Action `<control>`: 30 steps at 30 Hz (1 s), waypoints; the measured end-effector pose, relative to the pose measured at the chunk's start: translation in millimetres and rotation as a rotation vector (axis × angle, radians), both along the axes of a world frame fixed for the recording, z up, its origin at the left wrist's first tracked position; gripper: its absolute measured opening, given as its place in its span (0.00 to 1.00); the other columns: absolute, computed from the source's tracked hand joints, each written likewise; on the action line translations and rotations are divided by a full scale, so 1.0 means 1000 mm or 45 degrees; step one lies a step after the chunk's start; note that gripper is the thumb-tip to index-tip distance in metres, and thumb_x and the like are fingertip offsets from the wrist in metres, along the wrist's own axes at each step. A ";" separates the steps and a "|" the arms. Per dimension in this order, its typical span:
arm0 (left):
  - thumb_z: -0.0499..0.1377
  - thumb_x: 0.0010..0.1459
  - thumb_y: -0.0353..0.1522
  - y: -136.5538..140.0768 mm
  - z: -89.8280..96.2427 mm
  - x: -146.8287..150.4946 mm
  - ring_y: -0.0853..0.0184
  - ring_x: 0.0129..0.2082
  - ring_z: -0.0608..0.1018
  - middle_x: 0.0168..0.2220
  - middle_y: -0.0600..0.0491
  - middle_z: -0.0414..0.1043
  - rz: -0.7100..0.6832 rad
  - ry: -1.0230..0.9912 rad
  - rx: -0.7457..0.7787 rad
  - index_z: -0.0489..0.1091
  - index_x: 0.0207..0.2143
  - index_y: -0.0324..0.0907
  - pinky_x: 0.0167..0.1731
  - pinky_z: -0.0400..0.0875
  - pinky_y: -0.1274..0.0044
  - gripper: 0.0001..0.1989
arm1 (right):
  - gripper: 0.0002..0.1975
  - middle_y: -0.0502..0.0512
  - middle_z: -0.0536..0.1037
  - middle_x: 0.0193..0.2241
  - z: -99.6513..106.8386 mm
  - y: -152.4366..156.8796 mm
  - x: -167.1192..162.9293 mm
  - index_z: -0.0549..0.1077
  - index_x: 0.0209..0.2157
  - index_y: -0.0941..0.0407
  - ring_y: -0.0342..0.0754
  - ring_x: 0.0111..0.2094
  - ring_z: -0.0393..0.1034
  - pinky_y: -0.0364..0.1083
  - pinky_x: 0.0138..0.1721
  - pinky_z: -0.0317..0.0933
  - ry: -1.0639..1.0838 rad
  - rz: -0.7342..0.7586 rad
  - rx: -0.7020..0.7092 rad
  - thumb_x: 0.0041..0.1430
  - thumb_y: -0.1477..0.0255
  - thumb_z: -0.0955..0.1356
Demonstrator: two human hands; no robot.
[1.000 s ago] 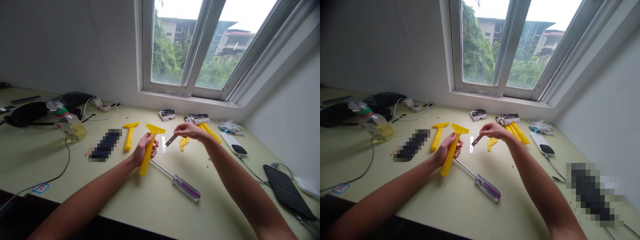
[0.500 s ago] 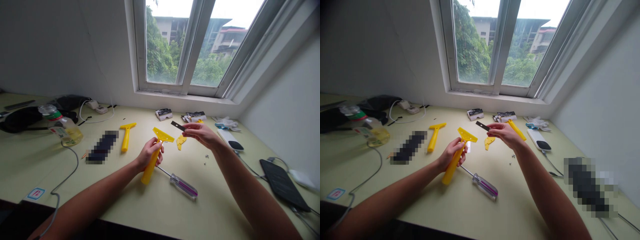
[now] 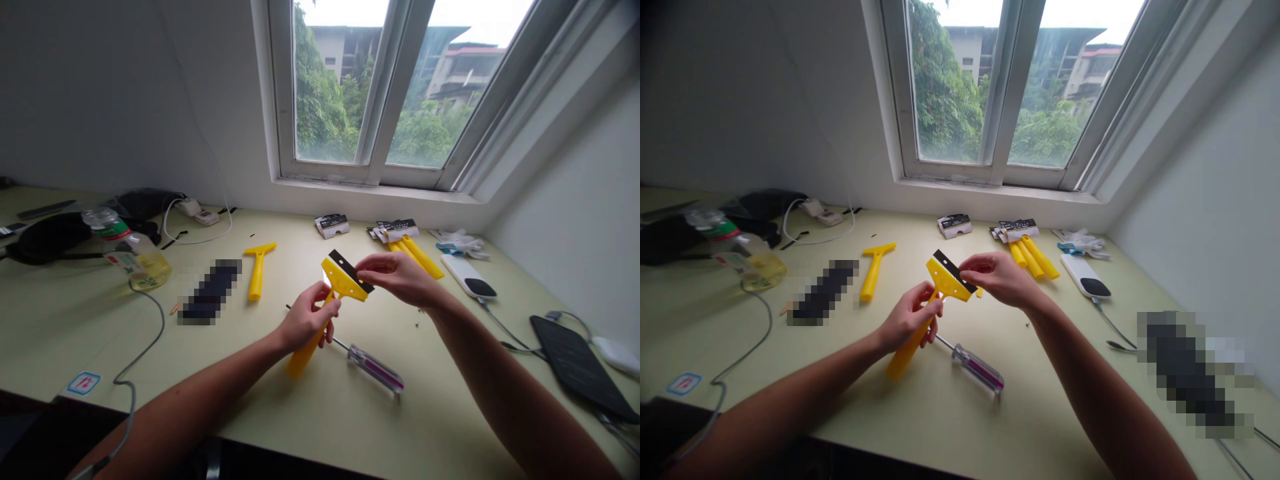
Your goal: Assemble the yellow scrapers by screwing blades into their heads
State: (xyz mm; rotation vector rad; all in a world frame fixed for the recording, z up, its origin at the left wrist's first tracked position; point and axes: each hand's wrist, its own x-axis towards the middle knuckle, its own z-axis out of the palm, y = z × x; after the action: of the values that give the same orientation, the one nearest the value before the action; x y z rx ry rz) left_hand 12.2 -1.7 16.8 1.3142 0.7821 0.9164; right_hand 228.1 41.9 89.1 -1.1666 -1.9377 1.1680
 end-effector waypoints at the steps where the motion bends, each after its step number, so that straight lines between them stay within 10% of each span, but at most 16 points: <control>1: 0.57 0.60 0.40 0.000 0.000 0.000 0.74 0.16 0.73 0.33 0.58 0.64 0.008 0.000 0.005 0.58 0.35 0.43 0.10 0.63 0.82 0.12 | 0.16 0.56 0.81 0.33 0.001 0.000 0.001 0.78 0.38 0.57 0.49 0.34 0.74 0.47 0.35 0.68 -0.002 0.000 0.007 0.52 0.61 0.72; 30: 0.56 0.60 0.34 -0.013 0.001 0.004 0.76 0.12 0.67 0.24 0.62 0.60 -0.055 -0.118 -0.017 0.55 0.33 0.43 0.09 0.60 0.83 0.09 | 0.08 0.49 0.72 0.25 -0.006 -0.010 -0.010 0.72 0.31 0.58 0.42 0.26 0.64 0.42 0.26 0.57 -0.252 0.110 0.061 0.57 0.68 0.66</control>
State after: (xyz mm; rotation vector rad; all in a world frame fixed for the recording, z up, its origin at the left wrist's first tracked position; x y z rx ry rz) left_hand 15.7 -14.5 17.7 1.2633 0.6842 0.9296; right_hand 217.8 32.1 83.0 -1.2230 -2.1717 1.0775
